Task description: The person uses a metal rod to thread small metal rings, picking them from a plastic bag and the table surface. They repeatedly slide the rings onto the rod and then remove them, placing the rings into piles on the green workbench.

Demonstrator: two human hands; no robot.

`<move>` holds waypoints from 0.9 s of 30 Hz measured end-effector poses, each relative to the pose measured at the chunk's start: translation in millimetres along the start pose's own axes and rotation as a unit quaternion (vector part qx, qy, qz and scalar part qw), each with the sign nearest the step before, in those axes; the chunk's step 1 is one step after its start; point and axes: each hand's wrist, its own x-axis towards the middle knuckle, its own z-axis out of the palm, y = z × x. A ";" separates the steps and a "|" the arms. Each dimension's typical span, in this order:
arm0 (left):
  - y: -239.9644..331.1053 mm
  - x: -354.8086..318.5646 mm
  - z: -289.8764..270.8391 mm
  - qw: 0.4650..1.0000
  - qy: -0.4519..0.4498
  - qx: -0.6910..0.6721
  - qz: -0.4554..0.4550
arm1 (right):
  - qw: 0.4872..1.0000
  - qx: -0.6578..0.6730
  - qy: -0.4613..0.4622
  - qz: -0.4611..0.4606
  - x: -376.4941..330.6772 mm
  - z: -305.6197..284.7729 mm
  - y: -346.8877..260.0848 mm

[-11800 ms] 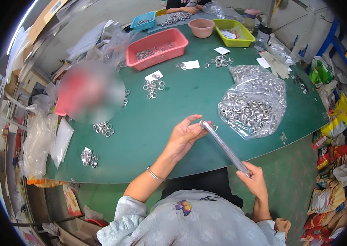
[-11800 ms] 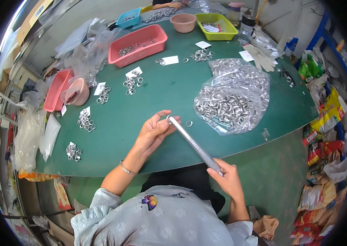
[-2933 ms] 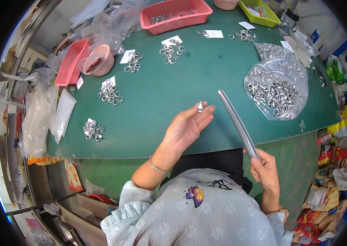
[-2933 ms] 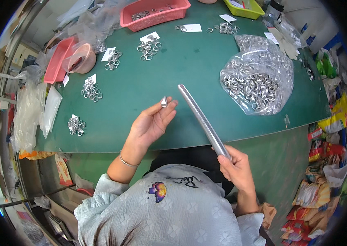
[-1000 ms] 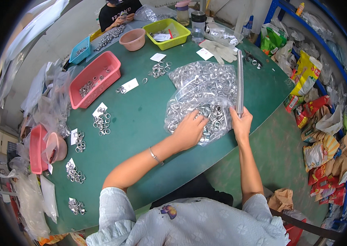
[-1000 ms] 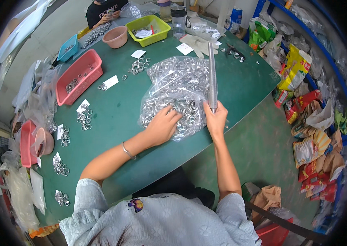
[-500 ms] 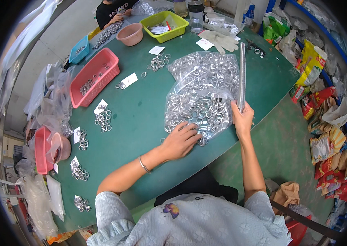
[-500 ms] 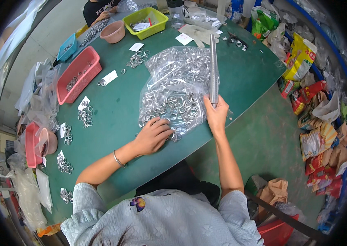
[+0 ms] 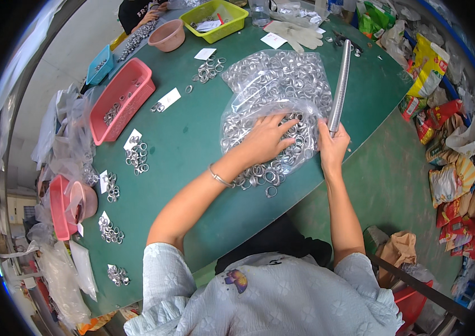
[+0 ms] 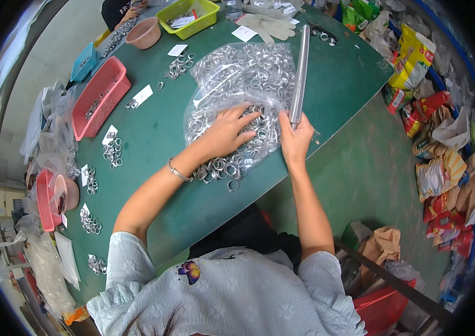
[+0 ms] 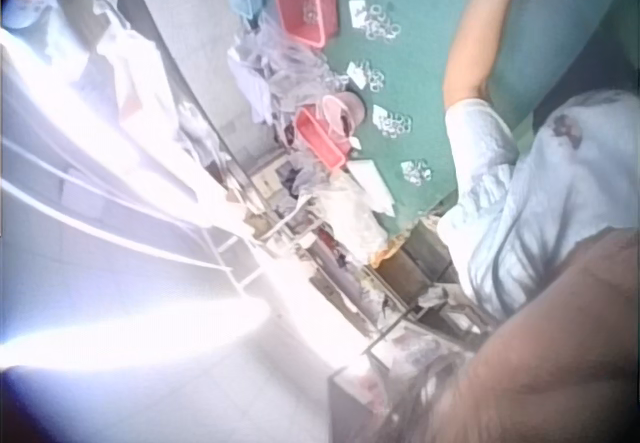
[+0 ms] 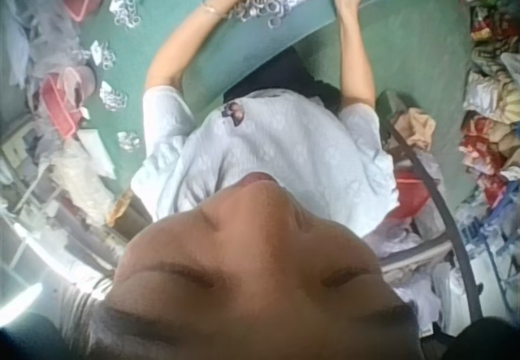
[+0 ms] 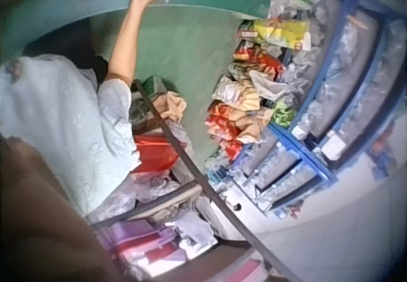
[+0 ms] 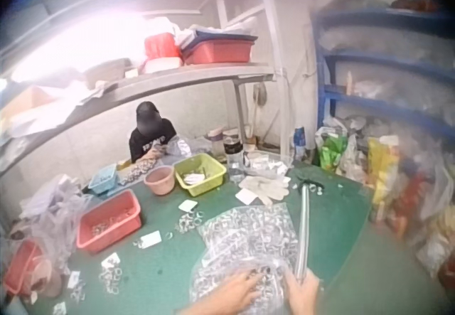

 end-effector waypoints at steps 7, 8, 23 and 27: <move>0.5 -38.1 -16.9 0.998 -0.043 0.025 0.043 | 1.000 -0.001 0.005 -0.015 2.7 -3.7 10.9; 0.5 -44.2 -17.9 0.997 -0.048 0.034 0.041 | 1.000 0.002 0.005 -0.014 2.6 -3.1 11.1; 3.5 -126.0 -25.3 0.997 -0.035 0.056 0.046 | 1.000 0.002 0.002 -0.024 3.5 -2.4 15.1; 8.2 -142.7 -29.2 0.996 -0.042 0.062 0.047 | 0.999 -0.004 -0.001 -0.032 2.4 -2.2 14.8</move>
